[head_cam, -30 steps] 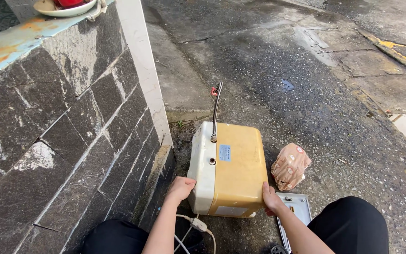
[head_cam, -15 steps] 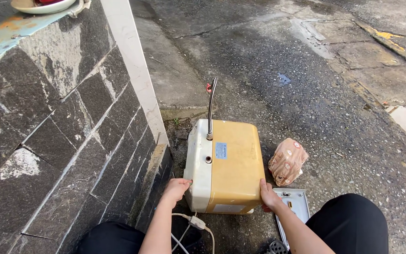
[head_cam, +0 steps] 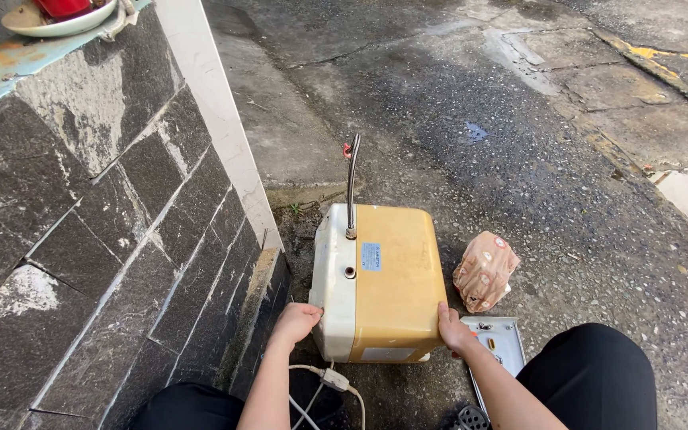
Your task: Repairing a small appliance by inspecting and manipulating its internal wiring
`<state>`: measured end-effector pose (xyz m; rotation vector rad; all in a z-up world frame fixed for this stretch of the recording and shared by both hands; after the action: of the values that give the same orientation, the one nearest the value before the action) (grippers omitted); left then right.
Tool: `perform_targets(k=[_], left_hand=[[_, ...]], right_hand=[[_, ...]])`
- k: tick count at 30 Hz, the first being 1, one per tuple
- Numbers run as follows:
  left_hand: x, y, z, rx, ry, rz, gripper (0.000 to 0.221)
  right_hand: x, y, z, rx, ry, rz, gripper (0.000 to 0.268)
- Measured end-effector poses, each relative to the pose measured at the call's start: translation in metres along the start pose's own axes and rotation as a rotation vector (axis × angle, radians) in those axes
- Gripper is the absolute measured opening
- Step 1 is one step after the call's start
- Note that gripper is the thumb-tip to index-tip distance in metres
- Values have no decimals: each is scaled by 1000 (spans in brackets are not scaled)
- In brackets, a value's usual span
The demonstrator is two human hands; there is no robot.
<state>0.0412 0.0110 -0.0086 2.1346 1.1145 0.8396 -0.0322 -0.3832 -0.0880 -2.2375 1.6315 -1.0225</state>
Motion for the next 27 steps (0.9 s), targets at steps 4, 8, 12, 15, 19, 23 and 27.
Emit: perform_targets(k=[4, 8, 12, 15, 19, 23, 27], left_hand=[[27, 12, 4, 30, 185, 317, 26], [43, 8, 35, -104, 169, 496, 23], [6, 128, -135, -352, -24, 412, 25], [-5, 100, -86, -403, 7, 476, 22], [-12, 98, -91, -465, -46, 378, 23], [-6, 109, -119, -504, -94, 319, 21], [-7, 102, -107, -517, -90, 384, 15]], right_hand=[[-6, -26, -3, 273, 405, -518, 70], [-50, -144, -175, 952, 611, -826, 55], [-92, -181, -221, 1311, 420, -846, 72], [-96, -183, -223, 1071, 108, -652, 66], [-88, -167, -172, 919, 87, -758, 10], [-64, -179, -197, 804, 7, -648, 25], [-64, -179, -214, 813, -49, -681, 35]])
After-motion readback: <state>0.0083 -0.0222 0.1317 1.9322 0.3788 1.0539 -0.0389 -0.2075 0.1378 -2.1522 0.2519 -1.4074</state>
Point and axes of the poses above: each hand's wrist, its own z-axis towards the middle knuckle, its own x-axis out of the back of the hand, y = z × x, the point moved 1 cm from there along z, towards the middle knuckle, and after that the axes turned 8 degrees about -y, right-handed, at the moved point
